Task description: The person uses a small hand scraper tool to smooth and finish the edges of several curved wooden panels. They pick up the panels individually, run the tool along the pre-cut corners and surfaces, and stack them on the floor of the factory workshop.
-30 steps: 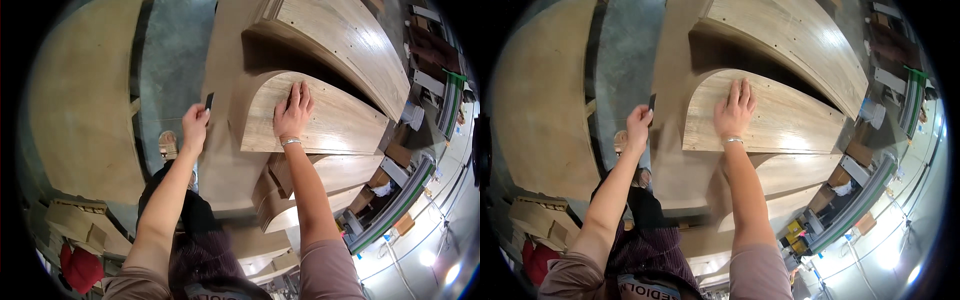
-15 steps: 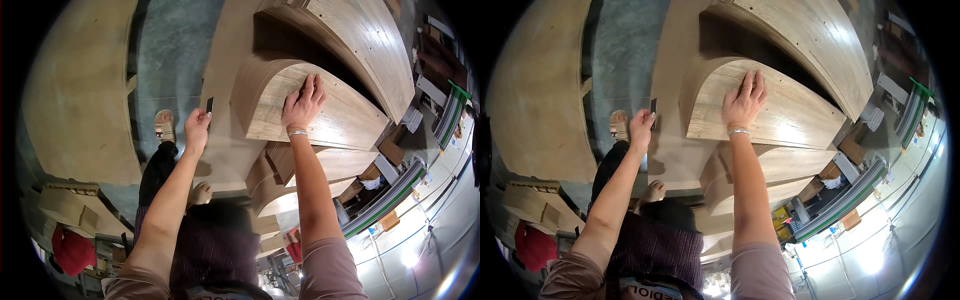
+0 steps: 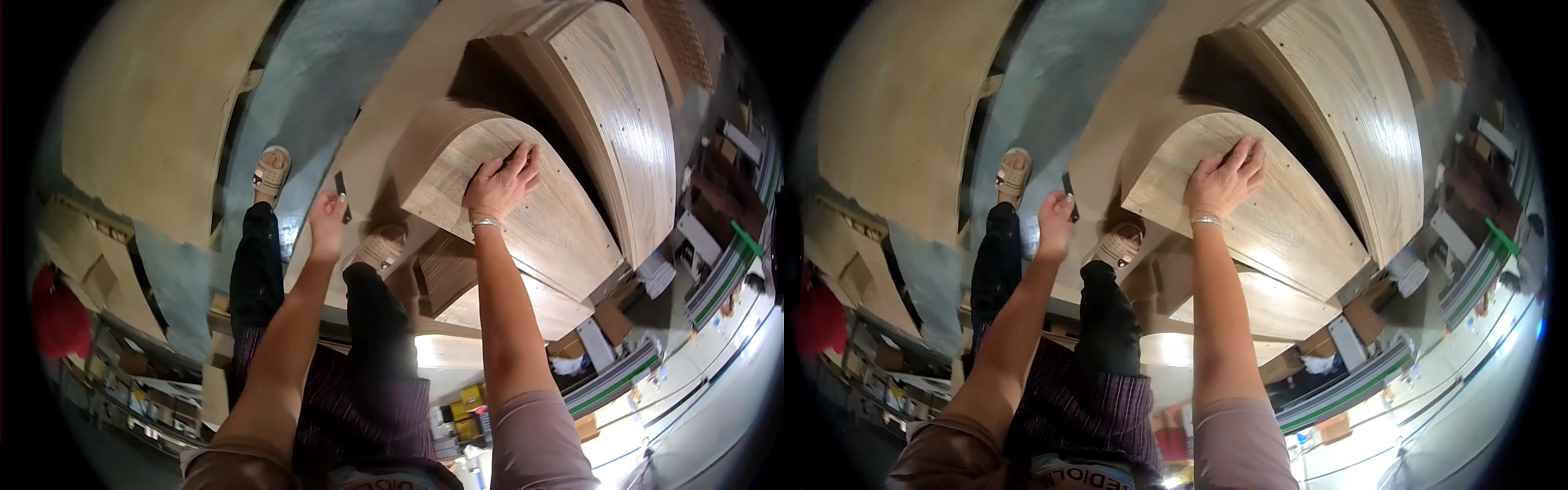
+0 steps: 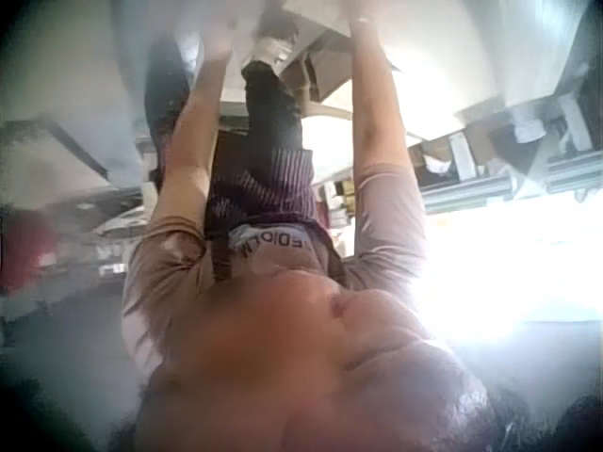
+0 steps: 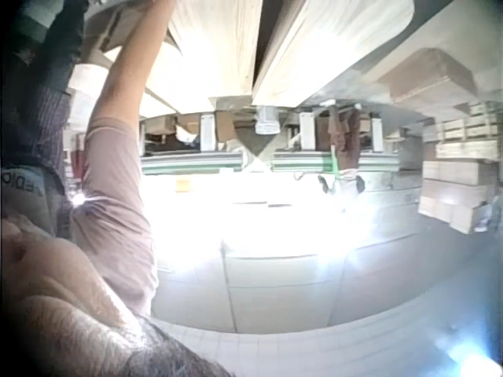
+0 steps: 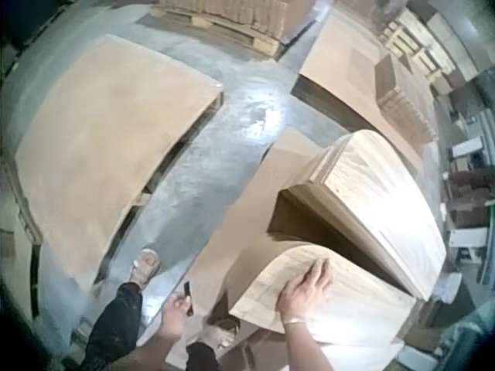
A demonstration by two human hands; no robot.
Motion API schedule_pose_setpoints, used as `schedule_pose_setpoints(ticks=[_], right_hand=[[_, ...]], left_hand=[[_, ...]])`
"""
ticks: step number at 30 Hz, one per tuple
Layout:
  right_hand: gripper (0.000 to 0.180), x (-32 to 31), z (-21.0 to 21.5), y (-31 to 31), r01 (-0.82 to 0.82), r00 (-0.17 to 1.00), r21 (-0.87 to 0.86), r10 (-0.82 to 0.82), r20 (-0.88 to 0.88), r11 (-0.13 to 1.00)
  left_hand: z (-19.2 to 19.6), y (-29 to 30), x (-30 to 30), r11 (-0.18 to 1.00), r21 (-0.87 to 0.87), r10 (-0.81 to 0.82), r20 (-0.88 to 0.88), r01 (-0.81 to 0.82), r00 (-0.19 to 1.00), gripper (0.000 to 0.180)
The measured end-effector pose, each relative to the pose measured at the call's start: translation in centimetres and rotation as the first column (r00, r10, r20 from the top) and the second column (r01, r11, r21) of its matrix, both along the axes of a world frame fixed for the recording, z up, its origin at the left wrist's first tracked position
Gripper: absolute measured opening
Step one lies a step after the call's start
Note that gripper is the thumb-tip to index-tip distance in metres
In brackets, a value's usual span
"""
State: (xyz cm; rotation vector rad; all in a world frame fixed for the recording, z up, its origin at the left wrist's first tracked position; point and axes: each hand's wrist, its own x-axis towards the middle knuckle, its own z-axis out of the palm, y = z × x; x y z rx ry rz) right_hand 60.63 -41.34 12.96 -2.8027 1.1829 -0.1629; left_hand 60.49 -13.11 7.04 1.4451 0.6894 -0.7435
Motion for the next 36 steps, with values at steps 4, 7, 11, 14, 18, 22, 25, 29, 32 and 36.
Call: schedule_pose_setpoints(ticks=[4, 7, 11, 14, 18, 22, 25, 29, 32, 36], right_hand=[[0.057, -0.4, 0.0, -0.6, 0.005, 1.0, -0.044, -0.006, -0.027, 0.999], [0.051, 0.1, 0.0, -0.1, 0.002, 1.0, -0.088, 0.0, 0.022, 0.996], [0.051, 0.0, -0.2, 0.1, -0.007, 1.0, -0.109, 0.005, -0.013, 0.994], [0.051, -0.6, -0.7, -0.5, -0.005, 1.0, -0.136, 0.002, -0.025, 0.991], [0.049, -0.2, -0.2, -0.2, -0.049, 0.998, -0.169, 0.043, -0.044, 0.984], [0.045, 1.1, 1.4, 3.2, -0.528, 0.844, 0.104, 0.508, 0.169, 0.843], [0.028, 1.9, 0.8, 5.4, -0.714, 0.696, 0.142, 0.717, 0.042, 0.685], [0.016, 1.8, 0.2, 5.7, -0.716, 0.695, 0.123, 0.718, 0.039, 0.687], [0.015, 1.9, 0.2, 6.0, -0.723, 0.686, 0.125, 0.728, 0.011, 0.679], [0.015, 2.1, 0.2, 6.8, -0.742, 0.665, 0.114, 0.747, -0.004, 0.661]], left_hand=[[1.7, -2.4, -4.7, 0.997, 0.049, 0.059, -0.062, -0.056, 0.996, 0.005], [0.6, -2.0, -6.6, 0.998, 0.022, 0.062, -0.083, -0.06, 0.995, 0.004], [0.2, -1.6, -7.1, 0.996, -0.006, 0.089, -0.102, -0.09, 0.991, 0.005], [0.8, -1.4, -6.8, 0.998, 0.013, 0.055, -0.151, -0.054, 0.987, 0.006], [0.9, -2.3, -7.5, 0.993, 0.014, 0.114, -0.027, -0.114, 0.993, 0.007], [-0.2, -4.0, -8.6, 0.995, 0.051, 0.076, 0.068, -0.08, 0.995, 0.004], [0.1, -6.3, -8.0, 0.996, 0.005, 0.09, 0.098, -0.091, 0.991, 0.006], [1.9, -8.2, -7.3, 0.997, -0.027, 0.075, 0.166, -0.071, 0.983, 0.009], [1.8, -10.0, -7.2, 0.998, 0.015, 0.057, 0.374, -0.067, 0.926, 0.01], [-3.8, -10.3, -6.7, 0.992, 0.057, 0.08, 0.373, -0.109, 0.925, 0.011]])
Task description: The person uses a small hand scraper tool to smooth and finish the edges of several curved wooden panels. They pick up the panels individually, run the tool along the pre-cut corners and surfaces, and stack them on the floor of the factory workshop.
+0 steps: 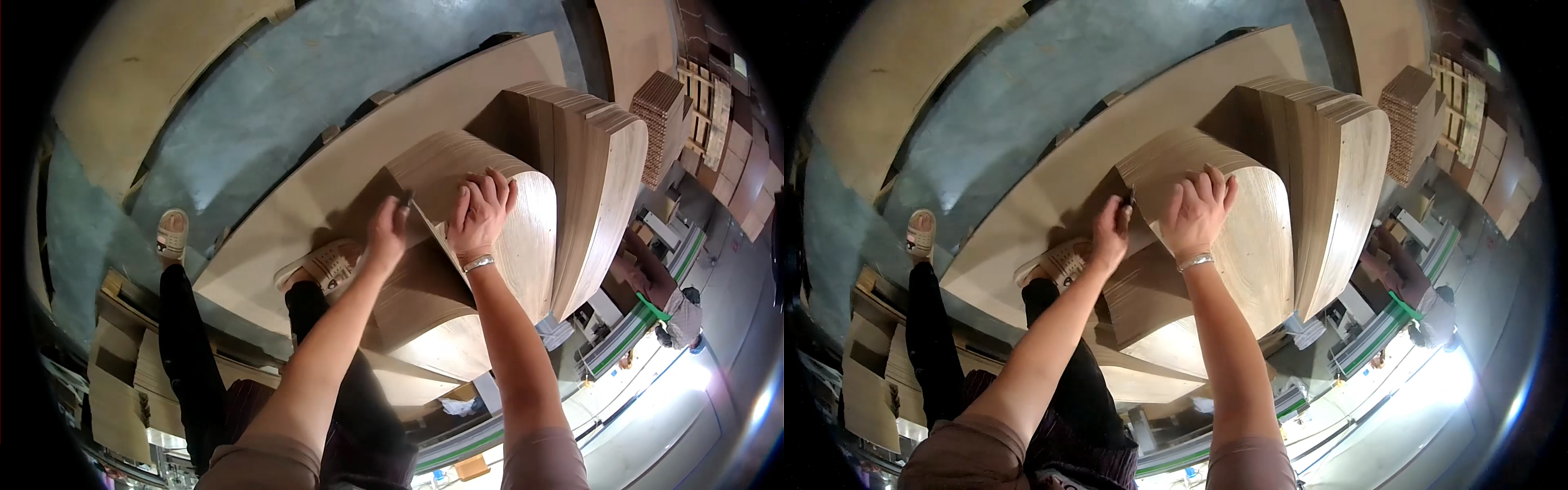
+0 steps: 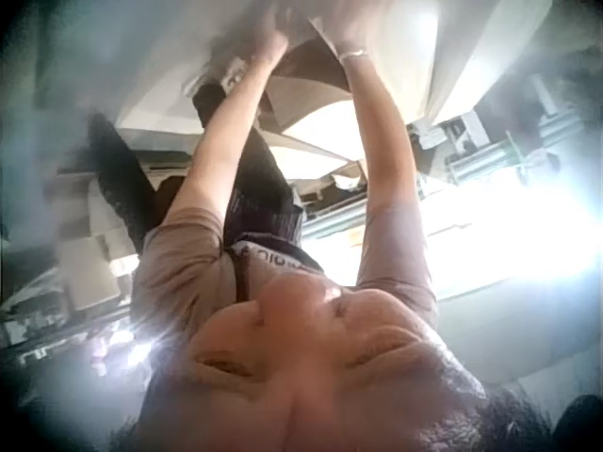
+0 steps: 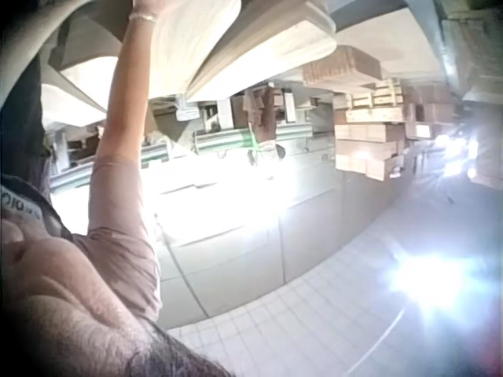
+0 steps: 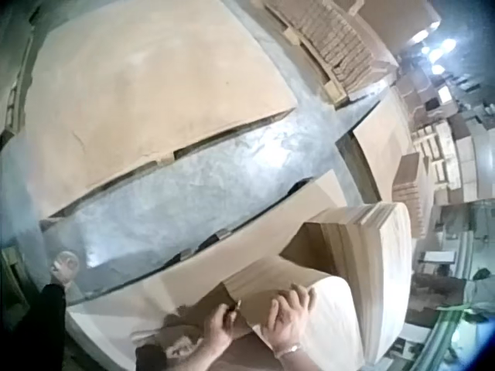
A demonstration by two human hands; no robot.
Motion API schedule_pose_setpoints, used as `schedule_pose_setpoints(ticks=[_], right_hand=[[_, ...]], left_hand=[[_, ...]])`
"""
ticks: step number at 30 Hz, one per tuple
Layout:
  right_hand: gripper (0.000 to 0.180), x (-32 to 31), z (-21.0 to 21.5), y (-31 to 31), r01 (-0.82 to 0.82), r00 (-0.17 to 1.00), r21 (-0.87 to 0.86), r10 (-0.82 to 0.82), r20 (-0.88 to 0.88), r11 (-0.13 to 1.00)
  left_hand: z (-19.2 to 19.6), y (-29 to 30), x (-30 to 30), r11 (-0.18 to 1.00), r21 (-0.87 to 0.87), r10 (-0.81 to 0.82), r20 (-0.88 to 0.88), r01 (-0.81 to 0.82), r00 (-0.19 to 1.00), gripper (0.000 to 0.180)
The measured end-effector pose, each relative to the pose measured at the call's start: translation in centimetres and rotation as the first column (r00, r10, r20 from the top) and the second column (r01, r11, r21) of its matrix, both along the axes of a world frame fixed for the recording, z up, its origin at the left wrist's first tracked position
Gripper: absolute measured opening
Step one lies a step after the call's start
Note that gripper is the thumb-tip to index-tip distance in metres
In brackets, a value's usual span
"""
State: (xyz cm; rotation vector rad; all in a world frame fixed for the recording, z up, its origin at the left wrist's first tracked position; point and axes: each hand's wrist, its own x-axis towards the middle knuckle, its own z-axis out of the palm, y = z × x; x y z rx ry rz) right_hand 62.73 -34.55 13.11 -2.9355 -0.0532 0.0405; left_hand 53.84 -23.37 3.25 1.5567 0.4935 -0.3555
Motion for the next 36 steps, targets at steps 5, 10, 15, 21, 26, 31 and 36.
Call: schedule_pose_setpoints(ticks=[5, 10, 15, 21, 26, 31, 36], right_hand=[[0.018, -0.5, 0.1, -0.7, -0.003, 0.999, -0.073, -0.001, -0.049, 0.997], [0.019, 0.2, 0.3, 0.1, -0.035, 0.999, -0.07, 0.032, -0.037, 0.997], [0.02, -0.8, -0.1, -0.6, -0.006, 1.0, -0.071, 0.007, 0.015, 0.997], [0.021, -0.7, -0.4, -1.6, -0.022, 1.0, -0.095, 0.022, 0.003, 0.995], [0.021, -0.7, -0.9, -0.3, -0.037, 0.999, -0.078, 0.036, -0.006, 0.996], [0.021, -0.8, -0.3, -1.0, -0.039, 0.999, -0.077, 0.039, -0.006, 0.996], [0.02, -0.7, -0.7, -0.6, -0.036, 0.999, -0.081, 0.036, -0.006, 0.996]], left_hand=[[2.7, -0.7, 0.4, 0.992, 0.122, -0.001, 0.127, -0.015, 0.992, 0.013], [-1.8, 0.2, 1.0, 0.987, 0.129, -0.094, 0.014, 0.091, 0.995, 0.009], [3.4, -0.7, 1.4, 0.995, 0.09, 0.016, 0.311, -0.046, 0.95, 0.019], [2.3, -0.5, 1.7, 0.996, 0.087, -0.054, 0.198, 0.037, 0.979, 0.018], [-2.2, 1.1, 1.3, 0.992, 0.114, -0.065, 0.029, 0.061, 0.997, 0.019], [3.4, -0.5, 1.5, 0.999, -0.029, 0.031, 0.315, -0.023, 0.949, 0.014], [2.6, 1.1, 1.4, 0.992, 0.108, -0.088, 0.214, 0.066, 0.973, 0.019]])
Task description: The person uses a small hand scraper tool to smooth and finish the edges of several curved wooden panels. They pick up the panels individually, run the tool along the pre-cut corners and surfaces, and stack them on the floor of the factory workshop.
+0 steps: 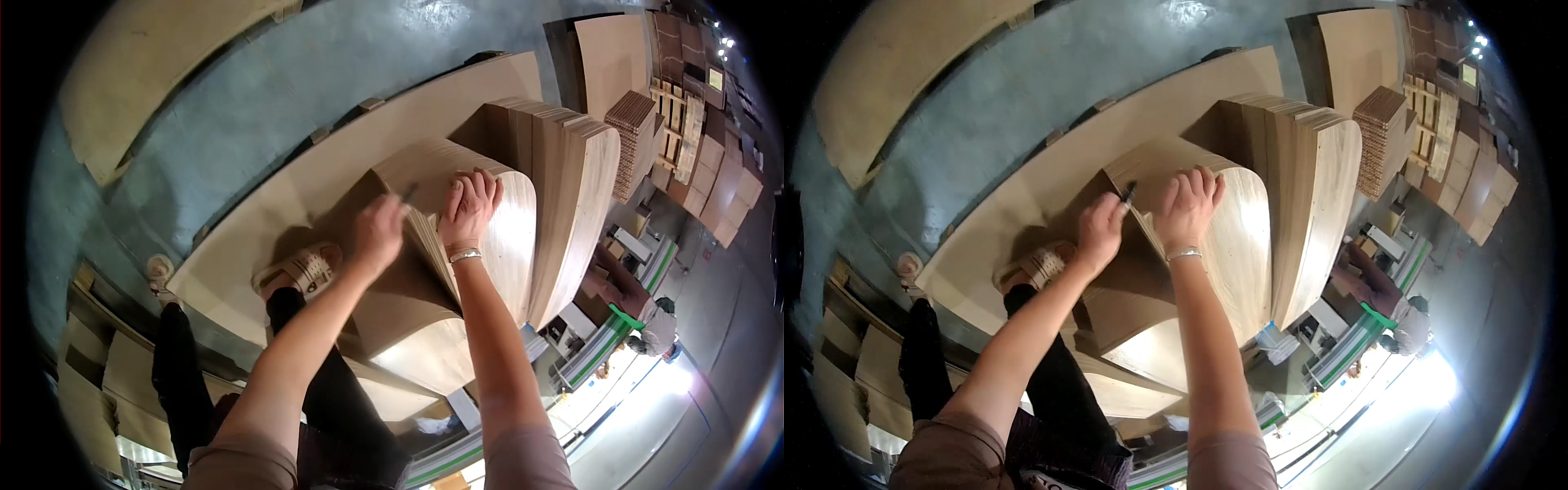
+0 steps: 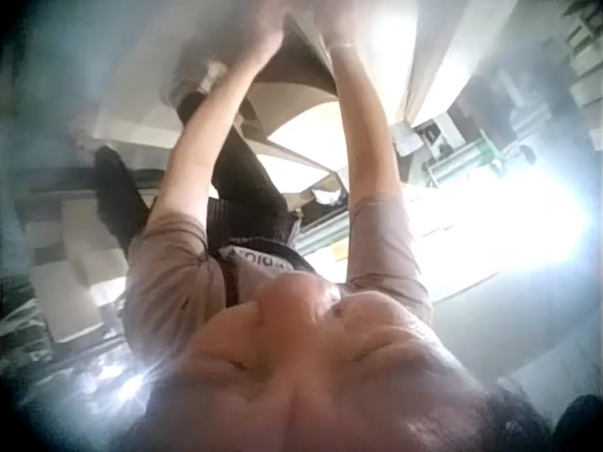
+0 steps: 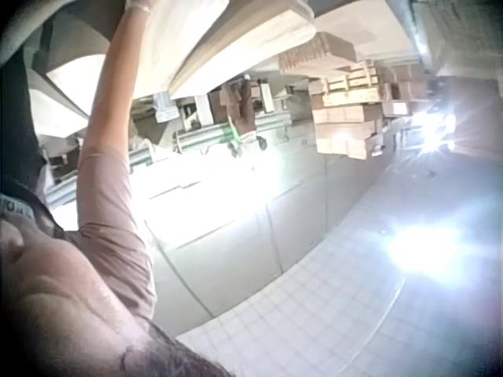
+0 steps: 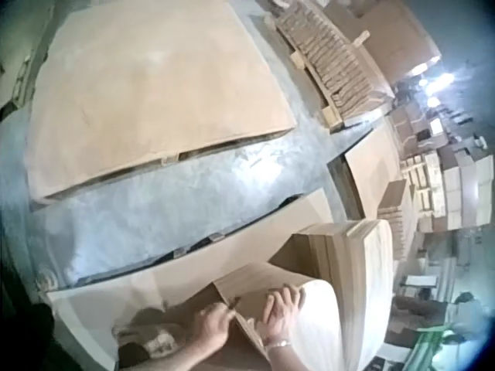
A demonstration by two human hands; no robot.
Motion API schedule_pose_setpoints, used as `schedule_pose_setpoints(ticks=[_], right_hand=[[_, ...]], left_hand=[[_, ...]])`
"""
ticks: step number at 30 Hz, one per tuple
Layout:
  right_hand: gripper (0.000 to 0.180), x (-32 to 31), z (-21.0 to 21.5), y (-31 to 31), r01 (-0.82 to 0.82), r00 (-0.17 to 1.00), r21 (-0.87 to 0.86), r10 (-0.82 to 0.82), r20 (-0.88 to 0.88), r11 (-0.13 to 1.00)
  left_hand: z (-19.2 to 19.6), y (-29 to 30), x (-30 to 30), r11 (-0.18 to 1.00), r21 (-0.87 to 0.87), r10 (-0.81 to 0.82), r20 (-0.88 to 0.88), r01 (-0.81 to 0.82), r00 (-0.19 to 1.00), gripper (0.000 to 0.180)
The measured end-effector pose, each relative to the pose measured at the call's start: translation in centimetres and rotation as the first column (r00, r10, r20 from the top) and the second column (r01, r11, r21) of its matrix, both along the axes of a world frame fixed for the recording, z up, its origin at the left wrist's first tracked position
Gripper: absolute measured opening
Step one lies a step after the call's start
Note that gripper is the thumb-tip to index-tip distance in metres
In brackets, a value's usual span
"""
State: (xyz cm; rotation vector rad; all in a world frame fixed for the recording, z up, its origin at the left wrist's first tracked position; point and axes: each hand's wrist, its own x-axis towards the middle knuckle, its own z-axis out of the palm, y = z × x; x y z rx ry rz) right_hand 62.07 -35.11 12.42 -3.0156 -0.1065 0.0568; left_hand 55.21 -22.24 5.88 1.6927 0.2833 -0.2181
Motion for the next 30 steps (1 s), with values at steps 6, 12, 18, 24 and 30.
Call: schedule_pose_setpoints(ticks=[6, 12, 18, 24, 30], right_hand=[[0.017, -0.3, 0.1, -0.7, 0.015, 0.998, 0.007, -0.015, 0.065, 1.0], [0.016, -0.4, -0.9, -1.4, 0.008, 0.992, 0.001, -0.008, 0.126, 1.0], [0.02, -0.9, -0.5, -1.9, 0.025, 0.98, 0.032, -0.031, 0.195, 0.999], [0.022, 0.0, 0.6, -0.8, 0.064, 0.984, 0.067, -0.074, 0.164, 0.996], [0.021, -1.4, -0.7, -2.3, 0.1, 0.986, -0.021, -0.096, 0.135, 0.995]], left_hand=[[-1.1, -0.9, 0.8, 0.999, 0.038, -0.029, -0.206, 0.038, 0.978, 0.014], [-0.4, 0.4, 0.9, 0.995, 0.043, -0.085, -0.14, 0.092, 0.987, 0.028], [-1.3, 2.7, 0.6, 0.985, -0.076, -0.169, -0.208, 0.156, 0.963, 0.028], [0.4, 5.2, 0.3, 0.942, -0.165, -0.33, -0.291, 0.293, 0.898, 0.025], [0.0, 4.7, -0.3, 0.885, -0.182, -0.46, -0.207, 0.428, 0.864, 0.027]])
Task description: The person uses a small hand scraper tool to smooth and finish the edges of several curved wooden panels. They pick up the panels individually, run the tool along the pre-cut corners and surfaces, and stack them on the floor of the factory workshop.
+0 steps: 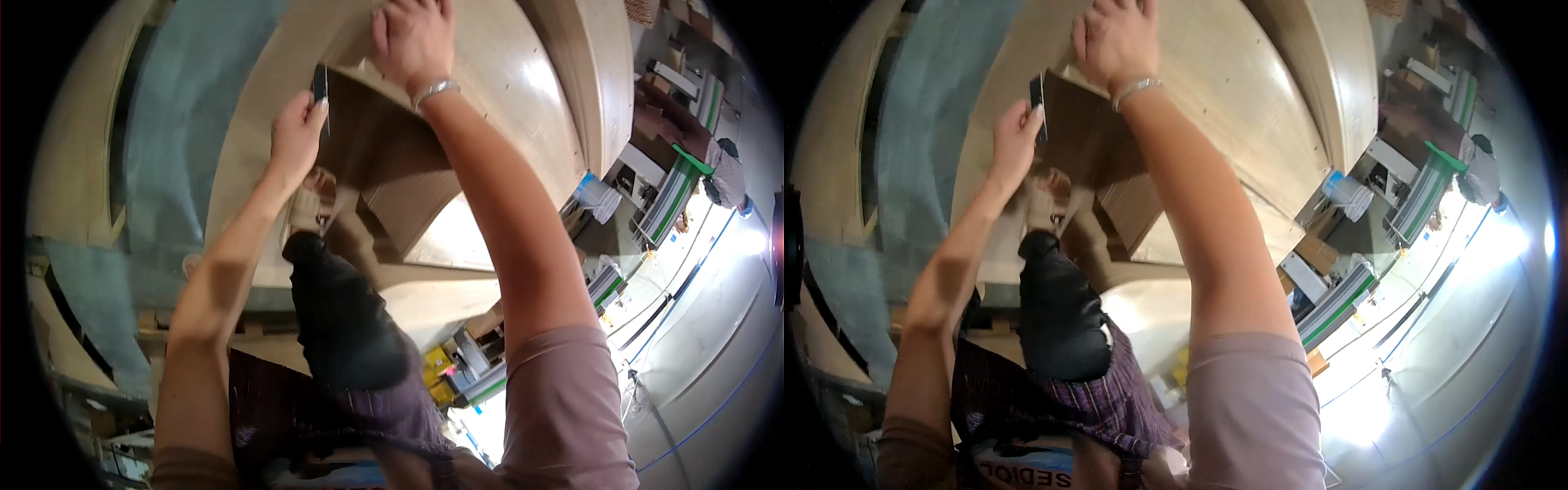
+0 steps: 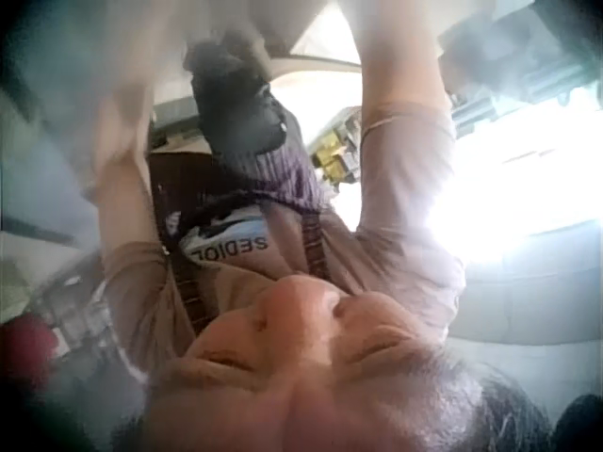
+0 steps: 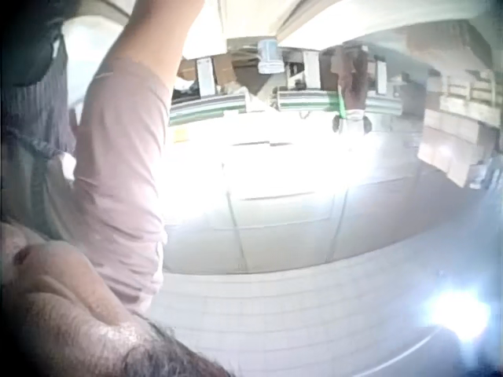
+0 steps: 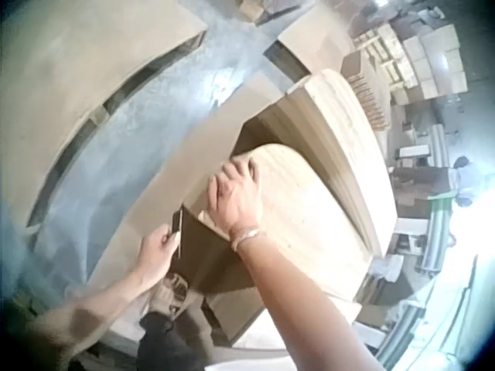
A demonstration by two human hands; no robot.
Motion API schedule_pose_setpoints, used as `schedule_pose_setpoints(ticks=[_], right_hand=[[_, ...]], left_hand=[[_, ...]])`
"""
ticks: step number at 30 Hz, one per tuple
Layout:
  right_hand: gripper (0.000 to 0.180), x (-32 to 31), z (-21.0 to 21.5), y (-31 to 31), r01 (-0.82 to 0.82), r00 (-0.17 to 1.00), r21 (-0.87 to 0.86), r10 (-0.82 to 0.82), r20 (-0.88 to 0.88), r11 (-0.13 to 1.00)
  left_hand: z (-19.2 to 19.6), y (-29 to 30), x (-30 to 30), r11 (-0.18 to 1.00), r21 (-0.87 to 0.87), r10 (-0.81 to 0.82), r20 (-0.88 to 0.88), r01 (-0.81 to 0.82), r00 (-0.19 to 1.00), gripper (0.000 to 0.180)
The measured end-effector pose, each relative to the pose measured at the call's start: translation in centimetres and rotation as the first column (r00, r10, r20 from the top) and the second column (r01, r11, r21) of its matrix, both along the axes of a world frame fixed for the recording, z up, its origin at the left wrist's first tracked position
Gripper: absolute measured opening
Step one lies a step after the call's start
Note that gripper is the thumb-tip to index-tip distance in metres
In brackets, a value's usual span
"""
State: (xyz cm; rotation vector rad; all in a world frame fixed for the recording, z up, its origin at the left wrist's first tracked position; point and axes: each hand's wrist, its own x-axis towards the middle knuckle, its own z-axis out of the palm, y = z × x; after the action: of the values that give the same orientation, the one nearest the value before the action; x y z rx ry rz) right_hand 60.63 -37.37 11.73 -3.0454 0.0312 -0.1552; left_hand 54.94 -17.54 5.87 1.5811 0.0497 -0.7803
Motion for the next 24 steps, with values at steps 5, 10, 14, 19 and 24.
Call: schedule_pose_setpoints(ticks=[5, 10, 14, 19, 24], right_hand=[[0.018, 0.7, 0.1, 0.5, -0.134, 0.989, 0.005, 0.134, 0.07, 0.991], [0.011, 1.2, 0.5, 1.1, -0.109, 0.994, 0.086, 0.108, 0.021, 0.99], [0.013, 0.9, 0.3, 0.8, -0.134, 0.991, 0.08, 0.134, 0.0, 0.988], [0.018, 0.5, 0.6, 0.9, -0.119, 0.992, 0.066, 0.122, -0.032, 0.991], [0.019, 1.1, 0.3, 2.4, -0.113, 0.993, 0.084, 0.114, -0.006, 0.99]], left_hand=[[-3.1, -0.9, 0.6, 0.997, 0.039, 0.067, 0.124, -0.073, 0.99, 0.025], [-4.7, -2.0, -0.1, 0.99, 0.041, 0.119, 0.263, -0.134, 0.957, 0.019], [-4.0, -2.6, -1.0, 0.973, -0.029, 0.226, 0.314, -0.228, 0.922, 0.02], [0.7, -4.7, -0.7, 0.91, -0.123, 0.405, 0.47, -0.396, 0.785, 0.017], [-4.7, -3.3, 0.5, 0.9, 0.285, 0.236, 0.318, -0.33, 0.918, 0.015]])
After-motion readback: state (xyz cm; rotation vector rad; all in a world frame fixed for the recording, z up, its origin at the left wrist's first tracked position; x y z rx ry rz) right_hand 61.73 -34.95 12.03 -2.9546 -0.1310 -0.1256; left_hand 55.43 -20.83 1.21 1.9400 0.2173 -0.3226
